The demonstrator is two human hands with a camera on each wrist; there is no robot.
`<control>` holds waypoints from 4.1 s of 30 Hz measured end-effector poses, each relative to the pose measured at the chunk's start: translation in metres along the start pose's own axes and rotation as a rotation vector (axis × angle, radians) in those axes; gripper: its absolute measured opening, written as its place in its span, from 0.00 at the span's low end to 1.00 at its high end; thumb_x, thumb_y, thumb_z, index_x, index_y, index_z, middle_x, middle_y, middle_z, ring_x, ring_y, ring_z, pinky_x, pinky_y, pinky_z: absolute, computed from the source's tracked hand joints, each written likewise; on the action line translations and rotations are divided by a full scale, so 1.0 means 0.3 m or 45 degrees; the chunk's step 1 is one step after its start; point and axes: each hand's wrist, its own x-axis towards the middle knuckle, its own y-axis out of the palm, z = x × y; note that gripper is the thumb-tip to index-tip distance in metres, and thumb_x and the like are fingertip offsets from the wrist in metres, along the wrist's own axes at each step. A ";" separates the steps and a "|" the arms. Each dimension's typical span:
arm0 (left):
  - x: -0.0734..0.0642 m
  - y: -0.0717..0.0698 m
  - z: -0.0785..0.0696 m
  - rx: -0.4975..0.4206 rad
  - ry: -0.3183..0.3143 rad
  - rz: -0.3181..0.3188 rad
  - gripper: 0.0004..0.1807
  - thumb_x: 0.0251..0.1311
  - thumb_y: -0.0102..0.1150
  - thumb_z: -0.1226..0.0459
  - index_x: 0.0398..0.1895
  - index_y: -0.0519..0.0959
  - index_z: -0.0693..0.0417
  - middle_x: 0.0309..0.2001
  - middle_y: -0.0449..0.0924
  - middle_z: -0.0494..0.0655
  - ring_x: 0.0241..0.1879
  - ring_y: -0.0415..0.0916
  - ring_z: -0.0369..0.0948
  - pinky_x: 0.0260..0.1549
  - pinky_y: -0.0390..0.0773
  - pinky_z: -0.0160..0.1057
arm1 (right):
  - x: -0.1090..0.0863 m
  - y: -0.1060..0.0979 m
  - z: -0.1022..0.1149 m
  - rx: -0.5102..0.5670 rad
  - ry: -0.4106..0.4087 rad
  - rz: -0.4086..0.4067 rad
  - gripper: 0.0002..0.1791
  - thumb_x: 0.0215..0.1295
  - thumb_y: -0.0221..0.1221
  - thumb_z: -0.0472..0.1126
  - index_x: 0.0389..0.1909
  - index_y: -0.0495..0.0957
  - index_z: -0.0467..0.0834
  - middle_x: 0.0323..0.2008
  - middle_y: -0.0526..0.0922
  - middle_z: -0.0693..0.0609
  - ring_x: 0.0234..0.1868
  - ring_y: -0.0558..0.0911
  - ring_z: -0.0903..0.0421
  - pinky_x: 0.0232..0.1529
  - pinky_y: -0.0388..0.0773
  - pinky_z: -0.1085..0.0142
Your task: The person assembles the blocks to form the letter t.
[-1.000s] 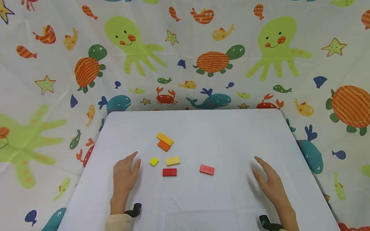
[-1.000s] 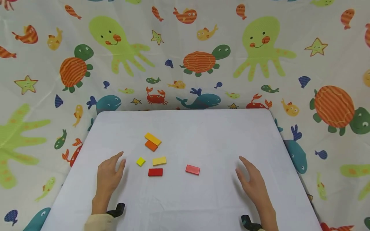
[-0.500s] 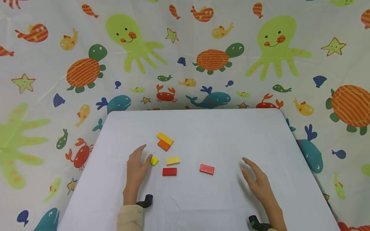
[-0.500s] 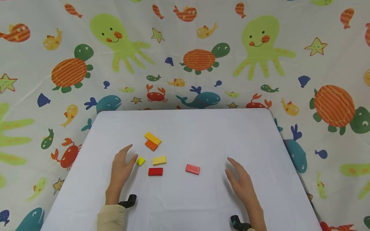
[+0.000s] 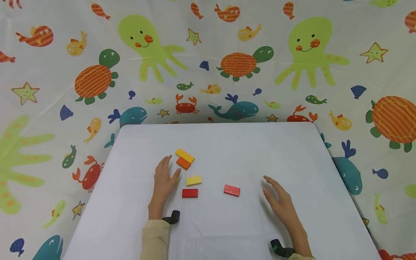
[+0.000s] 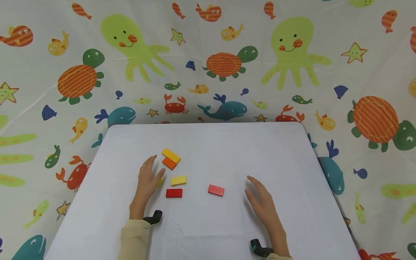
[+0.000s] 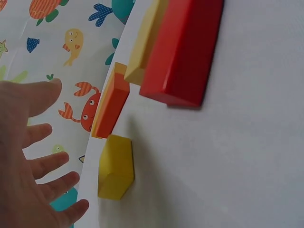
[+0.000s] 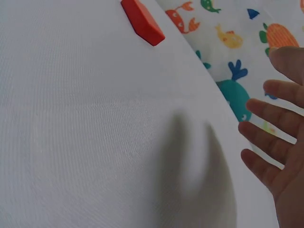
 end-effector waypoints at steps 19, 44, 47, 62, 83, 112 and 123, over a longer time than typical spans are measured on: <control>0.106 0.023 -0.031 0.093 0.027 0.173 0.43 0.71 0.60 0.51 0.82 0.55 0.56 0.80 0.54 0.66 0.79 0.50 0.64 0.74 0.53 0.74 | 0.020 0.084 0.056 -0.006 -0.076 0.070 0.31 0.69 0.68 0.40 0.72 0.73 0.50 0.69 0.79 0.49 0.67 0.78 0.47 0.64 0.61 0.89; 0.162 0.079 -0.059 0.375 0.018 0.199 0.40 0.73 0.58 0.46 0.80 0.61 0.55 0.78 0.57 0.64 0.77 0.55 0.63 0.74 0.54 0.70 | 0.054 0.202 0.050 -0.016 -0.422 0.098 0.29 0.59 0.73 0.32 0.62 0.80 0.40 0.57 0.86 0.47 0.56 0.83 0.49 0.62 0.72 0.78; 0.167 0.082 -0.057 0.379 0.010 0.202 0.40 0.73 0.57 0.46 0.80 0.61 0.56 0.78 0.57 0.64 0.77 0.55 0.62 0.75 0.54 0.70 | 0.060 0.214 0.051 -0.058 -0.478 0.076 0.28 0.57 0.73 0.32 0.60 0.81 0.38 0.55 0.87 0.46 0.57 0.83 0.47 0.61 0.76 0.70; 0.197 0.095 -0.072 0.261 0.048 0.303 0.38 0.73 0.57 0.50 0.81 0.62 0.54 0.83 0.53 0.60 0.82 0.52 0.57 0.79 0.38 0.70 | 0.078 0.258 0.075 -0.222 -0.526 0.059 0.25 0.55 0.76 0.33 0.55 0.83 0.38 0.50 0.88 0.46 0.53 0.82 0.46 0.55 0.79 0.51; 0.231 0.131 -0.148 0.181 0.133 0.478 0.36 0.74 0.57 0.52 0.81 0.61 0.52 0.84 0.50 0.59 0.81 0.53 0.62 0.79 0.56 0.62 | 0.078 0.271 0.086 -0.280 -0.497 0.064 0.22 0.55 0.75 0.32 0.53 0.85 0.40 0.48 0.87 0.47 0.52 0.81 0.47 0.53 0.80 0.51; 0.221 0.232 -0.259 -0.229 -0.070 0.237 0.38 0.66 0.65 0.71 0.78 0.63 0.65 0.73 0.64 0.66 0.70 0.69 0.58 0.70 0.73 0.53 | 0.119 0.240 0.097 -0.304 -0.557 0.028 0.20 0.55 0.74 0.29 0.50 0.85 0.37 0.47 0.86 0.45 0.50 0.83 0.46 0.51 0.82 0.52; 0.224 0.249 -0.290 -0.185 -0.209 0.210 0.37 0.62 0.69 0.69 0.74 0.69 0.64 0.61 0.74 0.62 0.51 0.73 0.51 0.54 0.76 0.47 | 0.143 0.216 0.091 -0.310 -0.514 0.052 0.19 0.57 0.73 0.29 0.51 0.85 0.37 0.47 0.86 0.44 0.50 0.82 0.45 0.51 0.82 0.51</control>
